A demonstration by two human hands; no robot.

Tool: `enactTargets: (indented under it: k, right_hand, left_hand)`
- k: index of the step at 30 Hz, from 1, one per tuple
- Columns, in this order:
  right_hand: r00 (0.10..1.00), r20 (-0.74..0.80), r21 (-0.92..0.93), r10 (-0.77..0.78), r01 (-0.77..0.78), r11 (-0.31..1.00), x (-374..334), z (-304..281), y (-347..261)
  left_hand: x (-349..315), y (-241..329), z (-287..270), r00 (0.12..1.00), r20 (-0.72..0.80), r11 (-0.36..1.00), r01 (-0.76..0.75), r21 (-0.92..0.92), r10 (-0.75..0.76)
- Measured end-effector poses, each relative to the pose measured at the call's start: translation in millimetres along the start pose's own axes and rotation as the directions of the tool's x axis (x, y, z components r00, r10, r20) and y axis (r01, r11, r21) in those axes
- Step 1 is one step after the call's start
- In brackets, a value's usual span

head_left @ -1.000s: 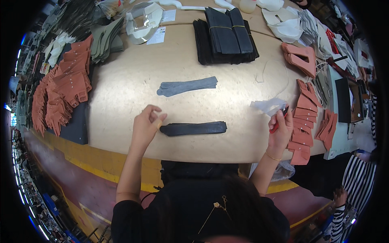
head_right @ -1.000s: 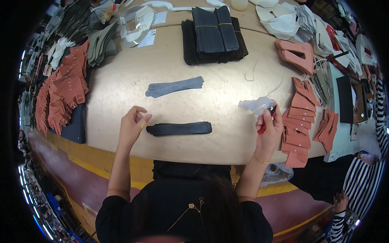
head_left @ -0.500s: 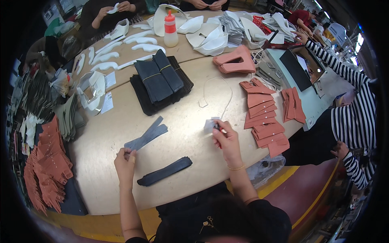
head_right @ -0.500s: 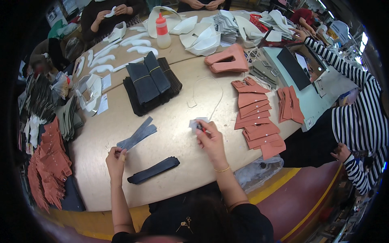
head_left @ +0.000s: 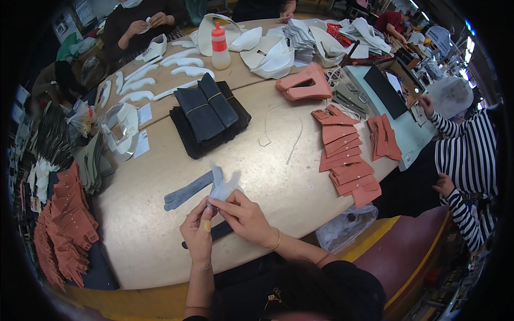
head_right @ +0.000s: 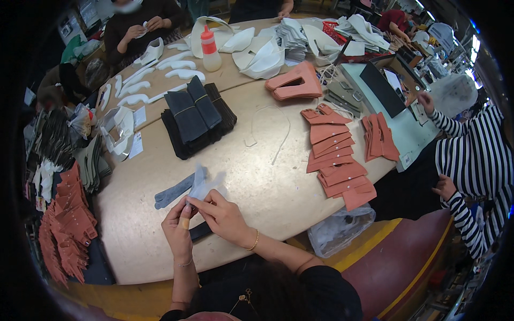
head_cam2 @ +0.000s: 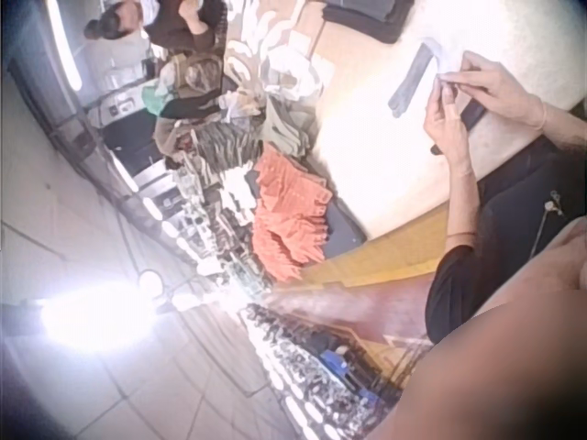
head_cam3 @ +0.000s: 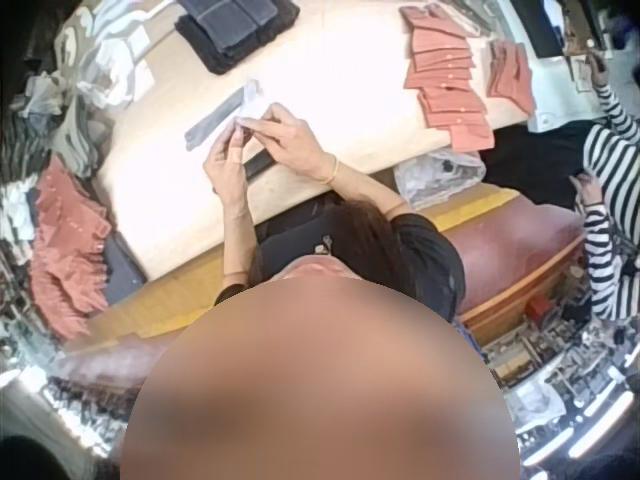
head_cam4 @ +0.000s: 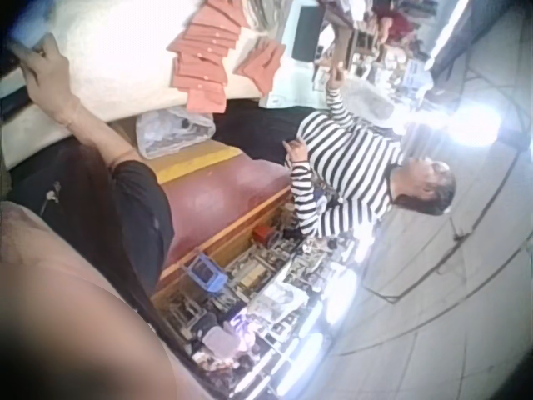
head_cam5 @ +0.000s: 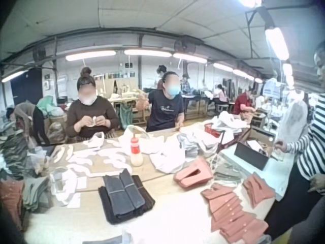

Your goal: The person trims the edges of multiple dark fabric strips using a red utility knife on a worktable. They fold and align the strips, cut along the edges, and stack the trimmed pieces. The person then bundles the trimmed strips with a rubber band and places them on the table.

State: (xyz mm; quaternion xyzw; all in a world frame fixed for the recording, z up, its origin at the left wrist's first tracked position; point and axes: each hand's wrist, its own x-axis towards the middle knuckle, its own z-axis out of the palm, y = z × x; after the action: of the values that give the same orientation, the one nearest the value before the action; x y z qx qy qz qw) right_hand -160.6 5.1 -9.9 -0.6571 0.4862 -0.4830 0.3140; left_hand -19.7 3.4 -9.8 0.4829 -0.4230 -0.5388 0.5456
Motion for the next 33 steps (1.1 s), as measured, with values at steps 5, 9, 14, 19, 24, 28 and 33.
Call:
enactTargets:
  k: [5, 9, 14, 19, 24, 28, 33]
  right_hand:
    - [1.0, -0.018, -0.051, -0.026, 0.025, 0.998, -2, 2, 3]
    - [0.996, -0.075, -0.076, -0.045, 0.039, 0.996, -1, 7, 2]
    - [0.988, -0.13, -0.058, -0.08, 0.073, 0.996, 0, 11, 1]
    - [0.992, -0.111, 0.057, -0.056, 0.063, 0.996, 5, 11, 4]
    - [0.935, 0.199, 0.641, 0.294, -0.351, 0.683, 7, 3, 8]
    - [0.84, 0.251, 0.816, 0.481, -0.45, 0.362, 4, -35, 28]
    - [0.862, -0.096, 0.855, 0.497, -0.184, 0.484, -1, -103, 57]
  left_hand:
    - [-1, -3, 5, 1.0, 0.0, 1.0, -0.007, -0.017, 0.007]
    - [-1, -1, 6, 0.999, -0.017, 0.999, -0.039, 0.012, 0.04]
    - [0, 1, 6, 0.998, -0.045, 0.999, -0.04, -0.021, 0.039]
    - [1, 1, 7, 0.998, -0.065, 0.997, -0.031, -0.077, 0.026]
    - [6, 8, -5, 0.995, -0.055, 0.976, 0.069, -0.205, -0.082]
    - [0, 17, -33, 0.991, -0.023, 0.991, 0.13, -0.038, -0.131]
    - [-29, 25, -80, 0.951, 0.0, 0.951, 0.309, 0.009, -0.309]
